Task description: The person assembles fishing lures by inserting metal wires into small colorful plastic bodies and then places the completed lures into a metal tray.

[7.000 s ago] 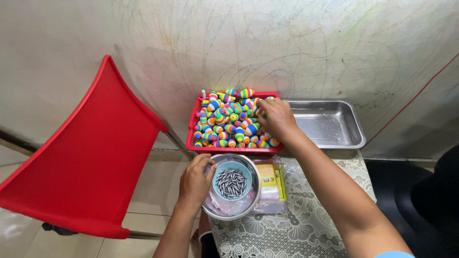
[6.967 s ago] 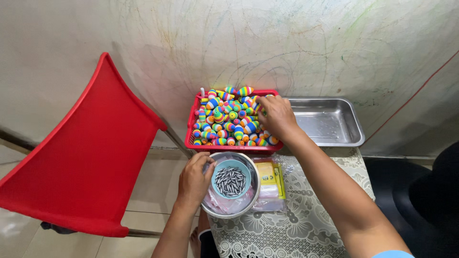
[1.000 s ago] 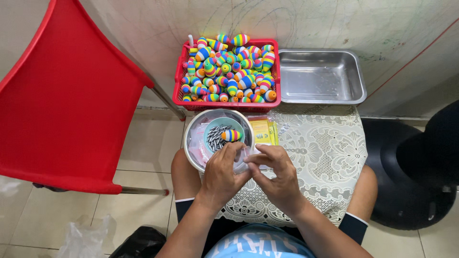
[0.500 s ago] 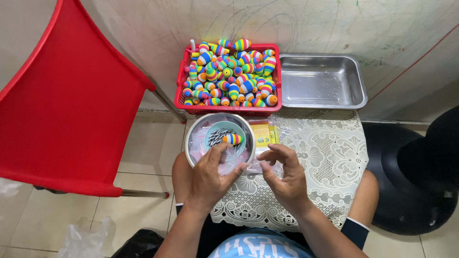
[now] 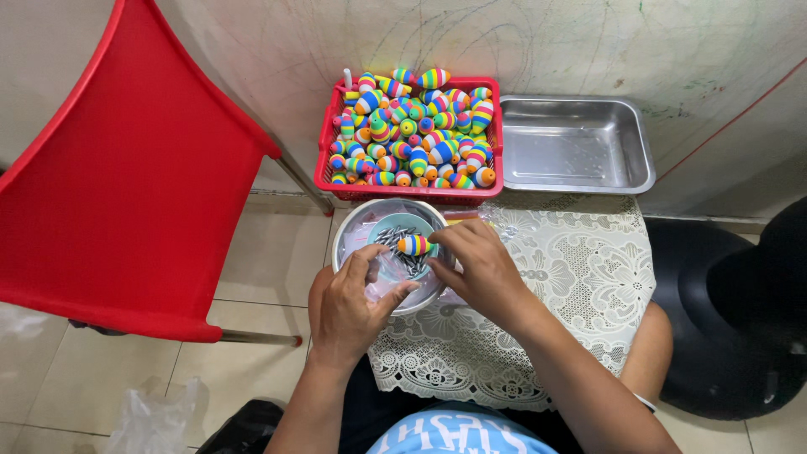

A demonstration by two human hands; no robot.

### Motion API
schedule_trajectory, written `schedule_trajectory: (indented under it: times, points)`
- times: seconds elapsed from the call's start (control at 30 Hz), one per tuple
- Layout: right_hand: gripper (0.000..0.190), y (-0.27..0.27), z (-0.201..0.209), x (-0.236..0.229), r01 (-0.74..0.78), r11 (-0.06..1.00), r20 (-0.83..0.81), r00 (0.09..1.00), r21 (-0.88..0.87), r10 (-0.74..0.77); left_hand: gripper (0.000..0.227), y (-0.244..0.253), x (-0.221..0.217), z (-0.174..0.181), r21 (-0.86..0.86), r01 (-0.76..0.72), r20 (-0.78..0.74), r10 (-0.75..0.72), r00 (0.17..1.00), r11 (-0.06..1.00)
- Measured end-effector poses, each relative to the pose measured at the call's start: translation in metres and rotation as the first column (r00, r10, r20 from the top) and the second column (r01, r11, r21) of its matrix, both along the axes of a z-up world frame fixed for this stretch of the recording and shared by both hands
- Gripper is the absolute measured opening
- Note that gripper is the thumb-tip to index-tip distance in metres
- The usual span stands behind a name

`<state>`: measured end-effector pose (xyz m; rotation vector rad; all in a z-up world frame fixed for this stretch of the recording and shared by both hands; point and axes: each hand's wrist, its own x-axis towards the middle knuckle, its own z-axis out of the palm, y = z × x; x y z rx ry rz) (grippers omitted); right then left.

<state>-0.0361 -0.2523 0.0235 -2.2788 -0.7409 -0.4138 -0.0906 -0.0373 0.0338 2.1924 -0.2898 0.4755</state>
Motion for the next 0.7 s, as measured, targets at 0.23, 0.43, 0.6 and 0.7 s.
schedule_trajectory:
  times: [0.23,0.43,0.6,0.7]
  points:
    - [0.044,0.023,-0.028,0.024,0.060,0.959,0.293,0.956,-0.275,0.025,0.051,0.001,0.002,0.003,-0.032,0.014,0.019,-0.013,1.000,0.999]
    - [0.026,0.035,-0.040,0.031,0.114,0.886,0.306,0.952,-0.450,0.033,0.045,-0.001,-0.001,0.015,-0.007,0.023,0.089,-0.022,0.996,1.000]
    - [0.027,0.033,-0.029,0.030,0.102,0.950,0.362,0.932,-0.295,0.012,0.049,-0.003,-0.001,0.020,0.006,0.021,0.118,-0.022,0.993,1.000]
    - [0.047,0.018,-0.003,0.013,0.059,0.998,0.178,0.982,-0.002,-0.058,0.051,-0.002,0.001,0.016,0.022,0.030,0.137,-0.033,0.990,0.999]
